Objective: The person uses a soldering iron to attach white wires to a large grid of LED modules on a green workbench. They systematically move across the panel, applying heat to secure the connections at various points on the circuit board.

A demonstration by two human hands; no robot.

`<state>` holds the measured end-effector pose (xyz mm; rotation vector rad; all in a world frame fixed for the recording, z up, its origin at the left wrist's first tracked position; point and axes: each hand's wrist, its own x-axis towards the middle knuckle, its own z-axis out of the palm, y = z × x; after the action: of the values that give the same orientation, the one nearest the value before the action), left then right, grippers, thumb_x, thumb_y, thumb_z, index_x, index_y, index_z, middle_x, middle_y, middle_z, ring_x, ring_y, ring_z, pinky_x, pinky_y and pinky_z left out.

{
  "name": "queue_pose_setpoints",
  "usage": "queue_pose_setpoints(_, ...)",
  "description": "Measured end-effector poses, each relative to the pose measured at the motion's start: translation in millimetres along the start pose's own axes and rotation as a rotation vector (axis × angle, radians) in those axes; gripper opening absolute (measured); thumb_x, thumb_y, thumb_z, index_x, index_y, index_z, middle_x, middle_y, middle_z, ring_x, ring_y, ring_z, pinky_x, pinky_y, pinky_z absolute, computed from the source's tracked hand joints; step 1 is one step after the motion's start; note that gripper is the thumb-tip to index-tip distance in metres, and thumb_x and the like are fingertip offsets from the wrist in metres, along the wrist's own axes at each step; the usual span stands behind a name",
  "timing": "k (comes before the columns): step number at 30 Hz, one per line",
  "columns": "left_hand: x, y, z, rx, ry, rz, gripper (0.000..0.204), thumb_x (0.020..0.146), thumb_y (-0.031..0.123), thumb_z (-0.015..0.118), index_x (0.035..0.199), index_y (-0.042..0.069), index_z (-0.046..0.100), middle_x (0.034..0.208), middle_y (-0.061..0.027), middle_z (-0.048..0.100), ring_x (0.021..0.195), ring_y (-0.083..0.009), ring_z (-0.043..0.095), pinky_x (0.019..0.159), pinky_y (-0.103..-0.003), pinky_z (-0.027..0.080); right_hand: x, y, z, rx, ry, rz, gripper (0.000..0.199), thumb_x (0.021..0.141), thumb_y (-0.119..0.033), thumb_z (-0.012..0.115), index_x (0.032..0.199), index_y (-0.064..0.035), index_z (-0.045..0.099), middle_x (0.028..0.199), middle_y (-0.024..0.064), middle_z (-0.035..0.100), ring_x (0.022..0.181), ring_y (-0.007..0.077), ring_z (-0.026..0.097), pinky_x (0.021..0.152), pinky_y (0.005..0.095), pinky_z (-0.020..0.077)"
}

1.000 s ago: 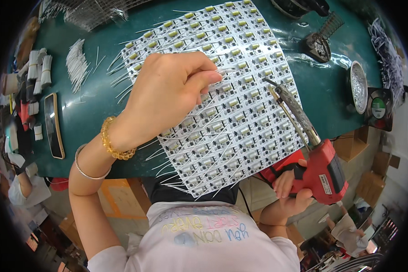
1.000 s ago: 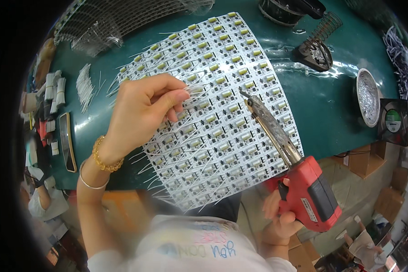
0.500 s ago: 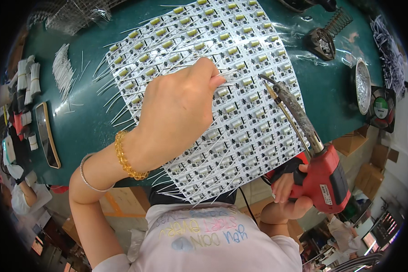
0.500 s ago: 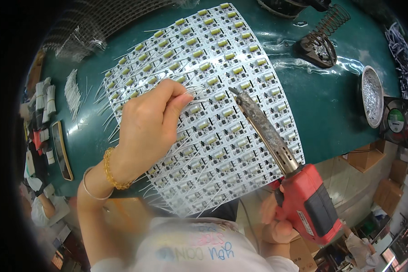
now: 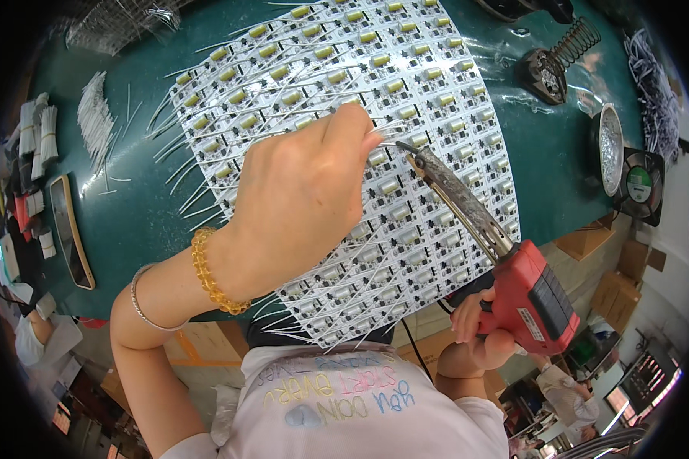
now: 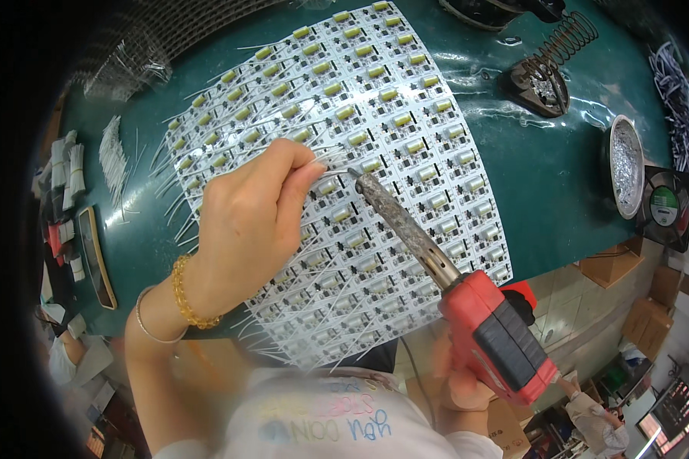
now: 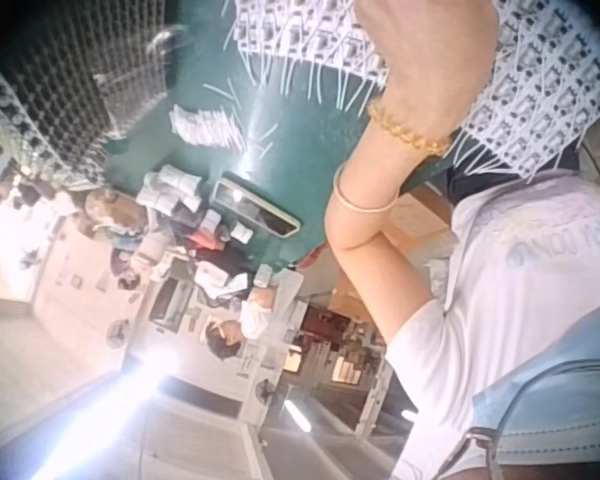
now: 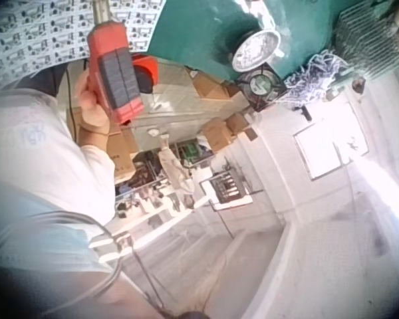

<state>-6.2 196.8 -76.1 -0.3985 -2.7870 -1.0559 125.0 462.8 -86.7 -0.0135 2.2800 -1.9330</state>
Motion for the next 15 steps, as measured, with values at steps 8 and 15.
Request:
queue_pose_setpoints(8, 0, -1, 0, 0.002, -0.007, 0.007, 0.006, 0.087, 0.004, 0.062, 0.084, 0.001, 0.058, 0.064, -0.012, 0.059, 0.05, -0.025, 0.056, 0.047, -0.032, 0.043, -7, -4, 12, 0.229, 0.201, 0.051, 0.08, 0.085, -0.063, 0.052, 0.12, 0.0075, 0.037, 0.05, 0.0012, 0.048, 0.04, 0.0126, 0.046, 0.044, 0.0252, 0.0411)
queue_pose_setpoints(15, 1, 0, -1, 0.003, -0.004, 0.026, 0.005, 0.087, 0.004, 0.062, 0.085, 0.001, 0.058, 0.065, -0.0123, 0.06, 0.051, -0.0253, 0.058, 0.048, -0.032, 0.043, -3, 6, 0, 0.16, 0.069, -0.062, 0.083, 0.086, -0.063, 0.051, 0.123, 0.0089, 0.035, 0.049, 0.0007, 0.047, 0.04, 0.0121, 0.046, 0.043, 0.0252, 0.0414)
